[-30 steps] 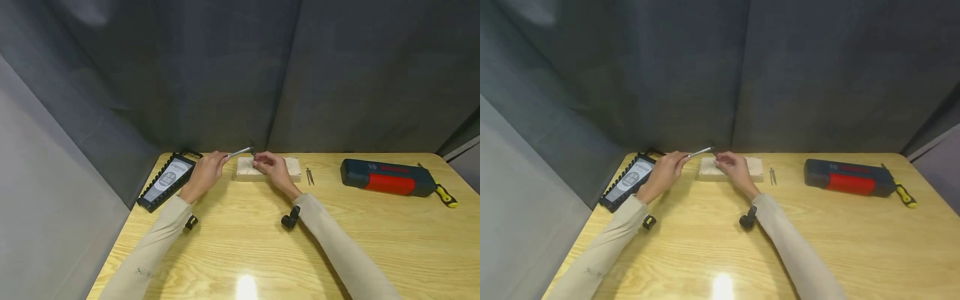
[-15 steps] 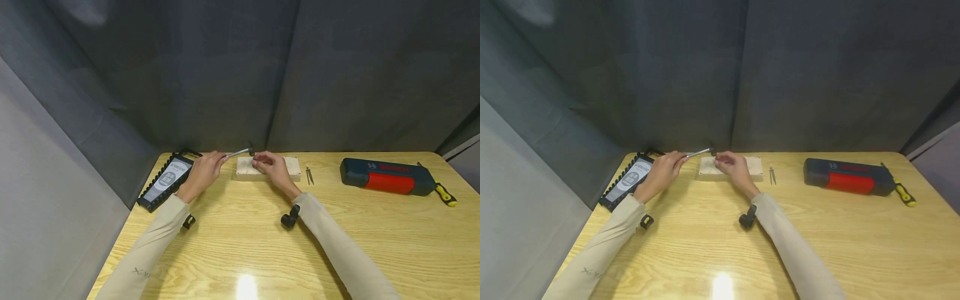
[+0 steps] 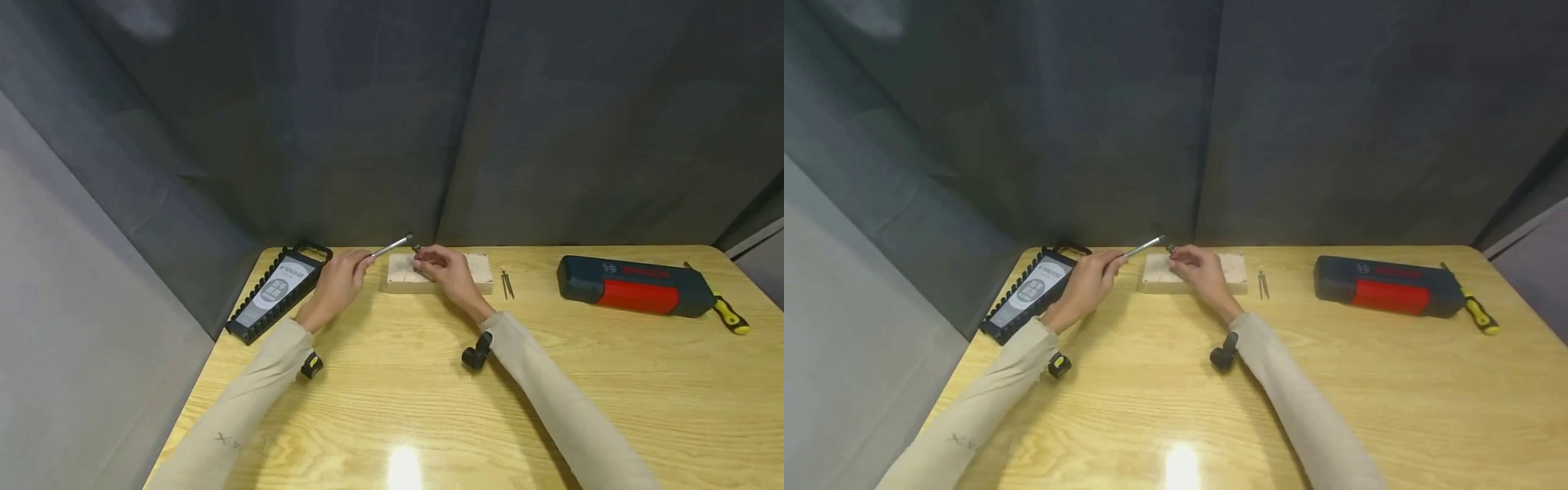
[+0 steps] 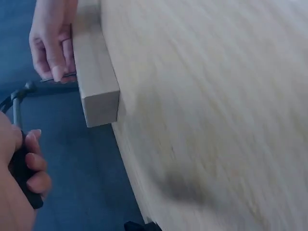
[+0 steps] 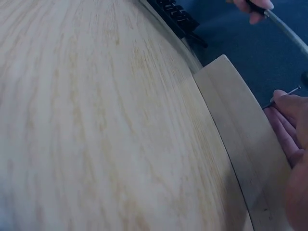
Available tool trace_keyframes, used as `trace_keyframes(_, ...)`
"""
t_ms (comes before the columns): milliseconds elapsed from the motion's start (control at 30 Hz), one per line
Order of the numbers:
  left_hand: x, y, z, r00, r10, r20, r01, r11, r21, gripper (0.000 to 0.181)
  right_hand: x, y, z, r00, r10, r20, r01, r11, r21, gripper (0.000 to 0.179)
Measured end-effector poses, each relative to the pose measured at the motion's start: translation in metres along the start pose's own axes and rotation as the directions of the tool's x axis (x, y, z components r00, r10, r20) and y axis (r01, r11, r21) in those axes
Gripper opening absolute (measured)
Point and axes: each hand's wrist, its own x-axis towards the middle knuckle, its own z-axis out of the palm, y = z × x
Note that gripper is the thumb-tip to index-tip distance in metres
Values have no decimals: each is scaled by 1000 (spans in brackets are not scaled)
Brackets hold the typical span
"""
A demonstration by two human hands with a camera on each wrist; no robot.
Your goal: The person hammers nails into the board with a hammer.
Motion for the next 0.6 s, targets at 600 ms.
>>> trace_keyframes(600,-3,-6,6,997,44,58,-46,998,44,22,1,1,0,1000,5,-14,-5,1000,-10,20)
